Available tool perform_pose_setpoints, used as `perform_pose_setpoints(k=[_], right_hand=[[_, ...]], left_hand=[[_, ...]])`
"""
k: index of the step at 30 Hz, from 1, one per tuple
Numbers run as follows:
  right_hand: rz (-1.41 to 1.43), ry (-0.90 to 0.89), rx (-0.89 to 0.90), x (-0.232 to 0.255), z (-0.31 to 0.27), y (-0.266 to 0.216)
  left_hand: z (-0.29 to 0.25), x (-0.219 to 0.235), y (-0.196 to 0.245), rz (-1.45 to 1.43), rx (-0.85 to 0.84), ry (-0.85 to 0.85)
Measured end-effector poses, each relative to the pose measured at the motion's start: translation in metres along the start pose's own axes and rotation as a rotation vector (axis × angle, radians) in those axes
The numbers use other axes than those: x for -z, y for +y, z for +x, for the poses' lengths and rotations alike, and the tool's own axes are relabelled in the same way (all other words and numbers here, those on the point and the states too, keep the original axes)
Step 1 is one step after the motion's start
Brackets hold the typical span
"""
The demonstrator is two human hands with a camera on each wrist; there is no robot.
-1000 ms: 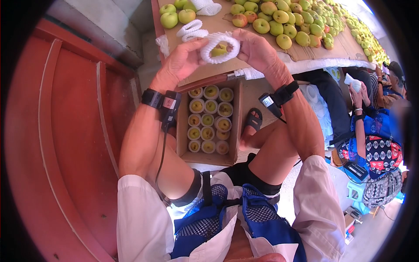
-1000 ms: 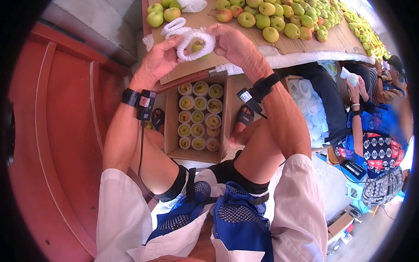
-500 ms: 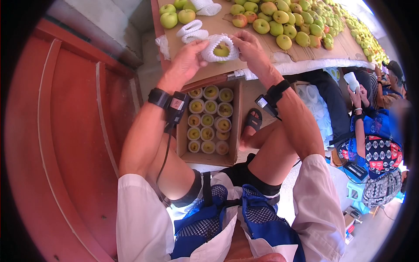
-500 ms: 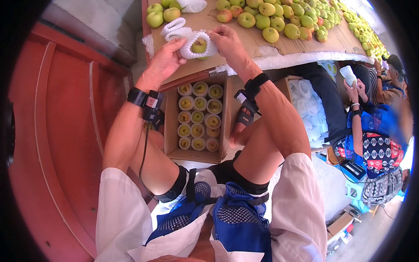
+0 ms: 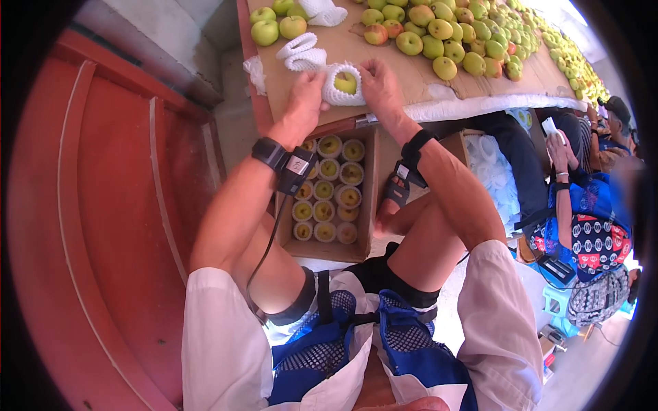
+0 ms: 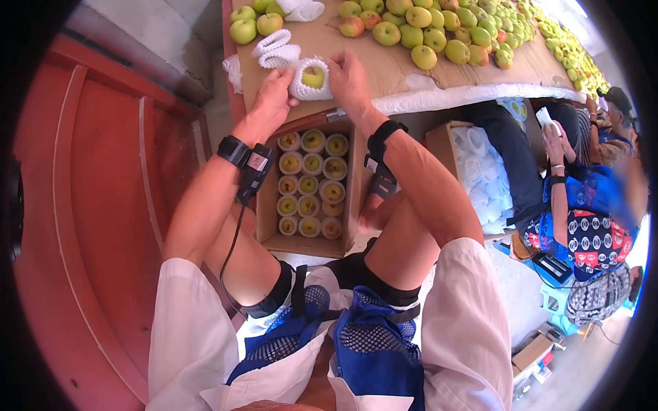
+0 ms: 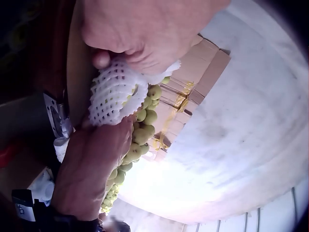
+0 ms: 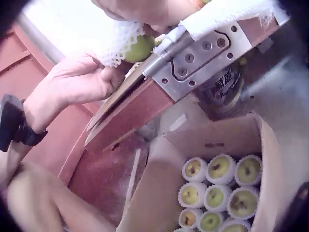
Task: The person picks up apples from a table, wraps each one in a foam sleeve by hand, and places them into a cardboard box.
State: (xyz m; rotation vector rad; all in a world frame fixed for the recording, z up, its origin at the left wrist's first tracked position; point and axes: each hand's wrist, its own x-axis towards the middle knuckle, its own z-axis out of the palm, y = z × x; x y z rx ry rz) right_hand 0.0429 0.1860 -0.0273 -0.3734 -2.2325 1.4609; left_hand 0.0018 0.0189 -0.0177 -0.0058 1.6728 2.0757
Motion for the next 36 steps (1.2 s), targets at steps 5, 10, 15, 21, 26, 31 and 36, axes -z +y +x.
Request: perform_pose_setpoints(k=[5,10,15,21,26,31,36], right_hand=[[-0.047,0.022,-0.056,-0.005,0.000,0.005],[0.250,0.045,-0.231,-0.009,0.000,0.008],[0.461,0.054,-0.195,-0.011,0.003,0.012],[0.539,0.062,-0.151,-0.001,0.005,-0.013],[0.688,0.039,-0.107,0.008,0.004,-0.036],[0.727,0.054,-0.111,0.007,0.002,-0.050],[0.575,0.102,0.099,-0.001,0.003,-0.047]], left_hand=[[-0.005,-0.011,-0.002,0.139,-0.029,0.120],[-0.005,-0.009,-0.004,0.069,-0.047,0.101],[-0.015,-0.006,-0.001,-0.071,-0.023,-0.022],[-0.033,-0.009,0.022,-0.094,0.014,-0.162],[-0.037,-0.013,0.036,-0.097,-0.017,-0.181],[-0.045,-0.021,0.041,-0.220,-0.045,-0.174],[-0.041,-0.018,0.040,-0.342,-0.061,-0.240]])
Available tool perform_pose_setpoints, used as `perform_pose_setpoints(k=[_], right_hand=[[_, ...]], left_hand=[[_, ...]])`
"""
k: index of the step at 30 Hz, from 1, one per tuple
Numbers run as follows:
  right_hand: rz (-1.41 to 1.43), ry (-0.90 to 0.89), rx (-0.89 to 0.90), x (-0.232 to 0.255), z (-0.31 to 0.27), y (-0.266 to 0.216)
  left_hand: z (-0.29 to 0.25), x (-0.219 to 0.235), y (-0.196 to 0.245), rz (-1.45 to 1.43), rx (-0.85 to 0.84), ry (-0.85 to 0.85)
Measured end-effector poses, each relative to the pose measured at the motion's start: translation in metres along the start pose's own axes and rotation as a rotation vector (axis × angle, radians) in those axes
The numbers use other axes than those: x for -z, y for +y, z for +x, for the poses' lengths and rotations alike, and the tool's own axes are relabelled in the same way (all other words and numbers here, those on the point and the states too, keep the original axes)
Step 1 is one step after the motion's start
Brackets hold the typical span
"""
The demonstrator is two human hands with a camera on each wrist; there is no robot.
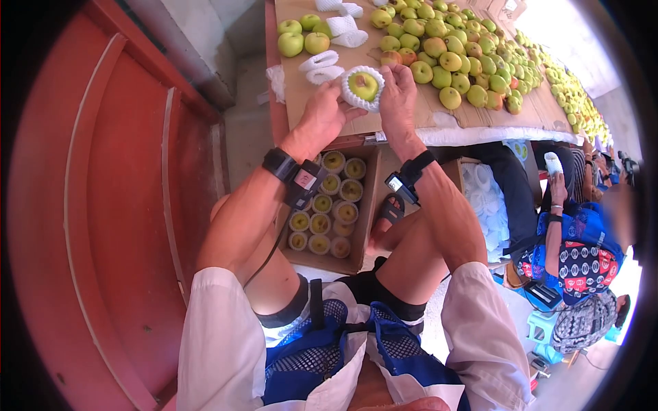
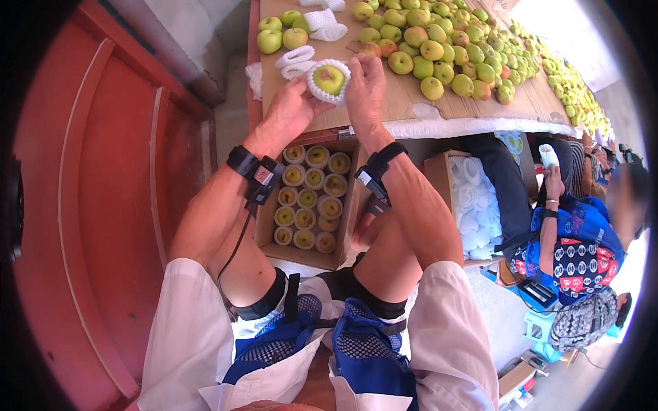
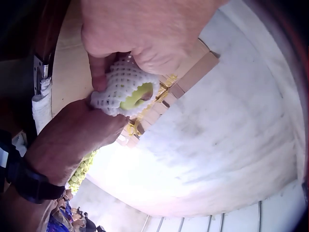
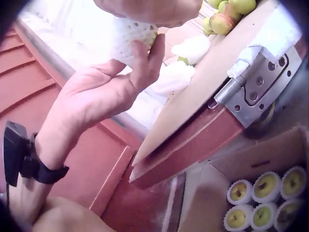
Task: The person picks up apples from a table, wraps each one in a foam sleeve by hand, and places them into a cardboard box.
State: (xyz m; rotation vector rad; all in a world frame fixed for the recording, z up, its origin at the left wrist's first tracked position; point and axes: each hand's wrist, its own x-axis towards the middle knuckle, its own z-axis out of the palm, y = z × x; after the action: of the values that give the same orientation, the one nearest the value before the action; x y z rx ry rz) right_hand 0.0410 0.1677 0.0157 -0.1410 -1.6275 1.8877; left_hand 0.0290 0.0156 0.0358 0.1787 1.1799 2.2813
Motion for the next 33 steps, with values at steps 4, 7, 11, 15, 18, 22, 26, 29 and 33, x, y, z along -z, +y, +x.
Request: perform_pose_setpoints(k=[4,7,11,15,18,22,26,29,33], right_hand=[[-0.083,0.004,0.057,-0.003,0.000,0.004],[-0.268,-0.030,0.087,-0.001,-0.001,0.002],[-0.517,-0.099,0.164,0.004,0.000,-0.007],[-0.566,-0.202,0.177,0.017,0.006,-0.025],[-0.581,-0.418,0.134,0.016,-0.005,-0.070],[-0.848,-0.605,0.132,0.009,-0.022,-0.091],[-0.934,-0.647,0.236,0.000,-0.031,-0.090],[-1.016,-0.680,0.344,-0.003,-0.031,-0.081],[-1.080,-0.717,0.297,-0.008,-0.043,-0.084]], left_hand=[[-0.001,0.000,0.002,-0.046,0.013,0.028],[0.000,0.003,0.003,-0.057,0.023,0.034],[-0.003,0.010,0.006,-0.015,0.015,0.068],[-0.009,0.014,0.014,0.083,0.009,0.046],[-0.014,0.019,0.018,0.109,0.004,0.060],[-0.022,0.018,0.024,0.150,0.012,0.079],[-0.020,0.023,0.018,0.130,0.014,0.082],[-0.020,0.032,0.012,0.252,-0.070,0.029],[-0.026,0.038,0.012,0.304,0.022,0.064]])
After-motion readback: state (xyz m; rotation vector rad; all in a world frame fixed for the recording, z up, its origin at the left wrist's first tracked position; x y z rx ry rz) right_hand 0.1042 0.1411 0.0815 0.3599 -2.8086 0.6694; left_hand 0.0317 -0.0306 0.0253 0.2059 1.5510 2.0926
